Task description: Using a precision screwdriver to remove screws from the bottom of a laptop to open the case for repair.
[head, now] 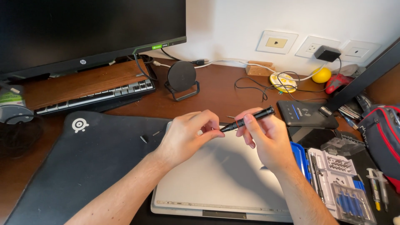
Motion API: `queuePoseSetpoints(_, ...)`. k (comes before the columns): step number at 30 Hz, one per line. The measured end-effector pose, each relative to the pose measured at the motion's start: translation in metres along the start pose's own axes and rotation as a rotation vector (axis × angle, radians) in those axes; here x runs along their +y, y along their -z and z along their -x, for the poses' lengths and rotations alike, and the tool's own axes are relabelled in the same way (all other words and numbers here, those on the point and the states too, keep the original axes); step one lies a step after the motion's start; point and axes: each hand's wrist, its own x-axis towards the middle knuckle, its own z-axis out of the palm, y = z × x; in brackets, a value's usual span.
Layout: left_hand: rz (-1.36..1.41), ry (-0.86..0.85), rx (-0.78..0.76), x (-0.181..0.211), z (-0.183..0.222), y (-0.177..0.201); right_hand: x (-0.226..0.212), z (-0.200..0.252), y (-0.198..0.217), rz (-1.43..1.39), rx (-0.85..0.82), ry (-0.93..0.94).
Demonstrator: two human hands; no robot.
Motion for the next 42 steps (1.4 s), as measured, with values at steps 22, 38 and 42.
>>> queuePoseSetpoints(22,-0.617,0.199,-0.371,-0.043,-0.001,-0.002,0.014,-0.040,-0.038,0.854,-0.076,-0.068)
queuePoseSetpoints(38,-0.665,0.219,-0.461,-0.032,-0.006,0.002,0.014,-0.046,-0.036,0.871,-0.098,-0.120)
queuePoseSetpoints(42,-0.646,0.210,-0.432,-0.032,-0.006,0.003,0.013,-0.045,-0.035,0.864,-0.126,-0.143)
